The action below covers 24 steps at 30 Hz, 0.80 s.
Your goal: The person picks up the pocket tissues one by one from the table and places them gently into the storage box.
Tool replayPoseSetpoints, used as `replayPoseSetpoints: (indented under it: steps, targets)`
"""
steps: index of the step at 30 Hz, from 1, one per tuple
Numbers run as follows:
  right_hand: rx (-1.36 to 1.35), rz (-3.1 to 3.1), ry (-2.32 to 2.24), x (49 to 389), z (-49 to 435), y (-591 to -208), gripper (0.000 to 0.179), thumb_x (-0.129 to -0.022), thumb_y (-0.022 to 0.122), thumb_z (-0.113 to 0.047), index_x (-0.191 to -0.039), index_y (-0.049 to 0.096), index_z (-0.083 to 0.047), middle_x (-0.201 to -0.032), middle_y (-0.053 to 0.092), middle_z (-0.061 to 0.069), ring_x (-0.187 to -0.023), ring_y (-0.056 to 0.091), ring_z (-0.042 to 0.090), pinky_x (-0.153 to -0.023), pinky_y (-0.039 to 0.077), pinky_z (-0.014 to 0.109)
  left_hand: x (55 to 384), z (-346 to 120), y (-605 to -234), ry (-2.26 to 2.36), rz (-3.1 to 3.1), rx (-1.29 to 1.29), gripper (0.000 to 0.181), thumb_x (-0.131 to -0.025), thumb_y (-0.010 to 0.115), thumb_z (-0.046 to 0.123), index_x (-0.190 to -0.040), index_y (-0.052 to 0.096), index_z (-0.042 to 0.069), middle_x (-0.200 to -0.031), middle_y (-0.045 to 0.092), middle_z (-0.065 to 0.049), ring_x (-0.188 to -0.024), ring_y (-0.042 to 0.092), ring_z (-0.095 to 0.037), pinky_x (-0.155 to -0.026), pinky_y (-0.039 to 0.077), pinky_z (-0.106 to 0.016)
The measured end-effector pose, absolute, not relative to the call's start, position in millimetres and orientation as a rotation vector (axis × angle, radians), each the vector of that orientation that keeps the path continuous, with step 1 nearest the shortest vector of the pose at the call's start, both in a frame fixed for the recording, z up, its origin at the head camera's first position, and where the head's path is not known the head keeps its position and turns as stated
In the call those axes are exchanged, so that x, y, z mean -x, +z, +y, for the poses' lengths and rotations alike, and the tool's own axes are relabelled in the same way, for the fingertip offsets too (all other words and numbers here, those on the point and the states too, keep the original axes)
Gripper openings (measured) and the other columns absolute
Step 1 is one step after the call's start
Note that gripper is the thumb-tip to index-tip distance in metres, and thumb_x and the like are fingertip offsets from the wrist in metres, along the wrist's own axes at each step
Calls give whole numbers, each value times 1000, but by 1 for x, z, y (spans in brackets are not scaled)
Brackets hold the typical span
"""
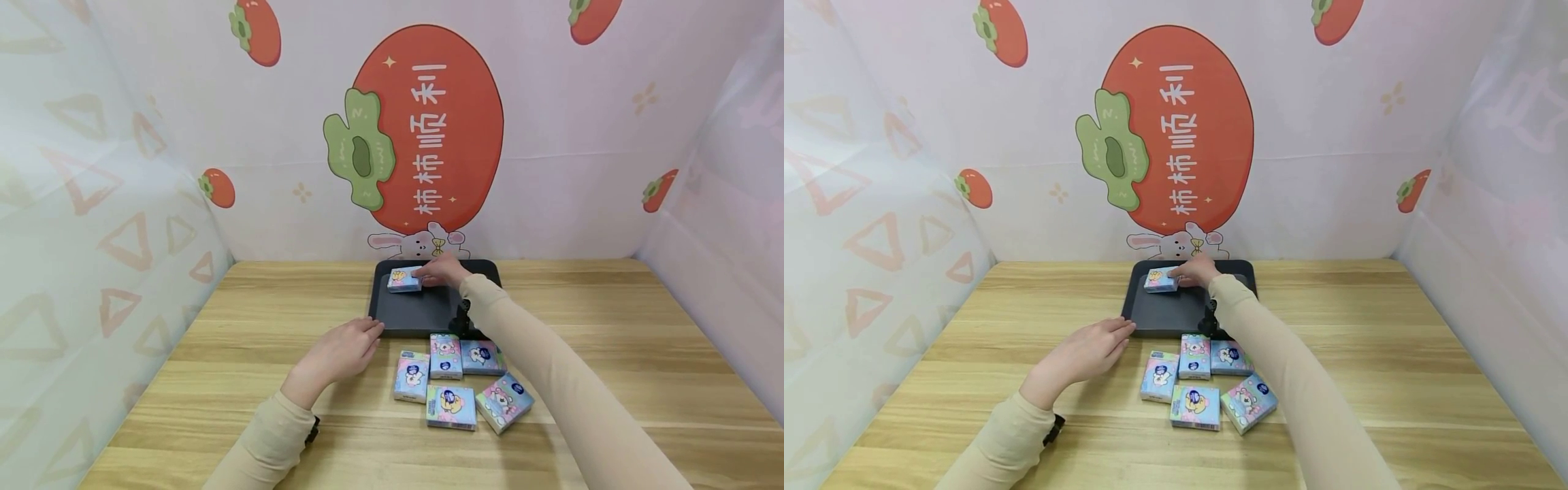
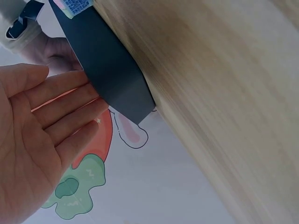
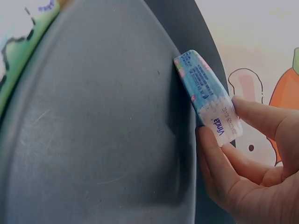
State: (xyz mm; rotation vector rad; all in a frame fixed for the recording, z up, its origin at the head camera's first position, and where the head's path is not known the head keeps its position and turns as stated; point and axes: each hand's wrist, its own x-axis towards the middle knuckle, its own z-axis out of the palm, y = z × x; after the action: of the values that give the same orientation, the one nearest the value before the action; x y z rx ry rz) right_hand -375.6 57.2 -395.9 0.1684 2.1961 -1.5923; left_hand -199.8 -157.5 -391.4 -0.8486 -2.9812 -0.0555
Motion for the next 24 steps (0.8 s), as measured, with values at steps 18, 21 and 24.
replayPoseSetpoints:
  steps: [18, 21, 24]
  targets:
    - [-87, 2389, -1478, 374, 48, -398, 39, -82, 75, -18, -112, 62, 3, -109, 66, 17, -94, 69, 25, -89, 55, 34, 201, -158, -393, -54, -2940, 875, 36, -97, 49, 19, -126, 60, 1, -129, 59, -15, -121, 56, -28, -102, 47, -41]
    - [-93, 2399, -1455, 376, 47, -400, 45, -82, 75, -19, -117, 58, 3, -111, 64, 16, -92, 70, 23, -87, 56, 31, 201, -158, -393, -44, -2932, 882, 36, -97, 49, 19, -126, 59, 0, -128, 60, -15, -121, 56, -29, -102, 47, -41]
    - [-114, 2413, -1436, 379, 45, -404, 46, -81, 76, -21, -117, 57, 2, -110, 64, 15, -90, 70, 21, -84, 57, 29, 200, -158, -393, -44, -2934, 877, 36, -97, 49, 20, -126, 60, 0, -128, 60, -15, -120, 56, -28, -102, 47, -41]
